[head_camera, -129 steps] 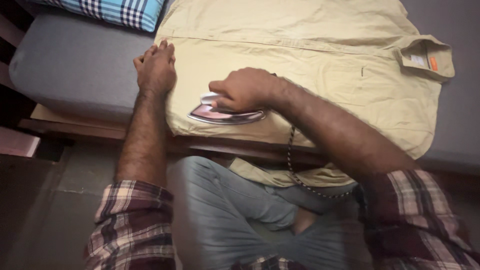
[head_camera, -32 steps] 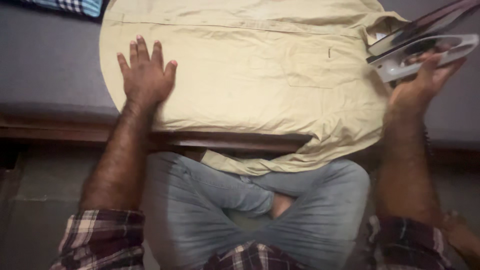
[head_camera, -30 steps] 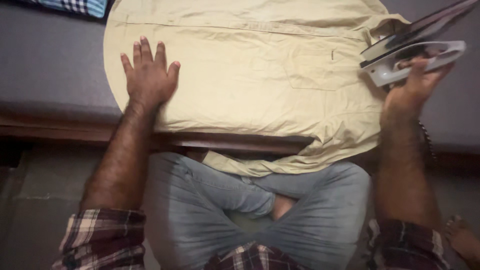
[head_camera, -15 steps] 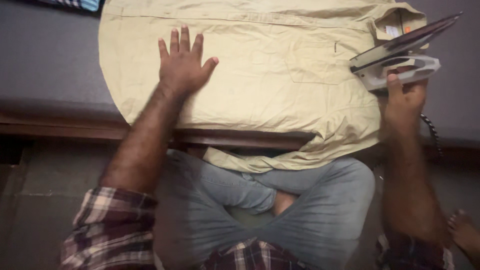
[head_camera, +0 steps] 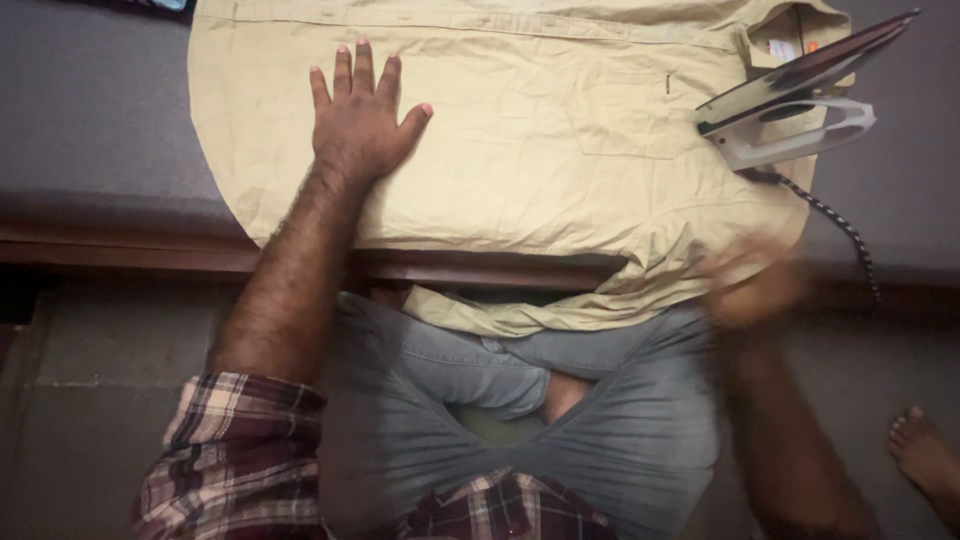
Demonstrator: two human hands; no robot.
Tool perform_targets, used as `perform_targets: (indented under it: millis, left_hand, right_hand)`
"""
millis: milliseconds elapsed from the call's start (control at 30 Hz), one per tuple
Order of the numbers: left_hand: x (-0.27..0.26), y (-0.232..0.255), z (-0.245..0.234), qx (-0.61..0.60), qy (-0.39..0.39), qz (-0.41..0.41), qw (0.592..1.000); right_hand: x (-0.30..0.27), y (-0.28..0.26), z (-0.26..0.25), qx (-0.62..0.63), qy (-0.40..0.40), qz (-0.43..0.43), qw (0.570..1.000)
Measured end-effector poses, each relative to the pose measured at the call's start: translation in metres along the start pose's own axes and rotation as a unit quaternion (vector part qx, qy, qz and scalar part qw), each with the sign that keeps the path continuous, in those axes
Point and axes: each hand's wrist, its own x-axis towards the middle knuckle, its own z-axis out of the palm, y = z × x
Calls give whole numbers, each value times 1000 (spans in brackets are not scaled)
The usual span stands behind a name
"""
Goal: The person irons a beige shirt laid out on a bed. They use an electric iron to smooth the fabric, periodically adjusting the shirt's position and sleeves to reach different areas.
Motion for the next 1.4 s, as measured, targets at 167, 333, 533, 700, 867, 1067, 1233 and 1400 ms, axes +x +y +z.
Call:
perform_targets:
  millis: [167,333,533,700,867,1067,1233,1400]
  left_hand:
    - [-1,-2,-2,-3,19,8,1000]
    - [-2,0,-2,-4,12,1,1000]
    - [-4,-2,-3,-7,4,-3,1000]
    - [-3,0,-8,-11,-2,2,1000]
    - [-3,-1,-6,-4,-5,-2,1000]
    - [-6,-1,-6,-8,-3,-6,1000]
    - [-1,-3,-2,-3,-12,-4,1000]
    - [5,-17,18,32,36,38,998]
  right_hand:
    - [-10,-100,32,59,-263,-170,948]
    - [21,-111,26,27,-408,-77,909]
    - [35,-101,25,108,-447,-57,886]
    - [48,-125,29,9,-457,-91,885]
    - [112,-117,-35,204,-388,-13,899]
    - [267,-86,-65,356,-350,-50,865]
    - [359,-83,31,214,-314,-4,925]
    - [312,-38,63,119,-257,-99,954]
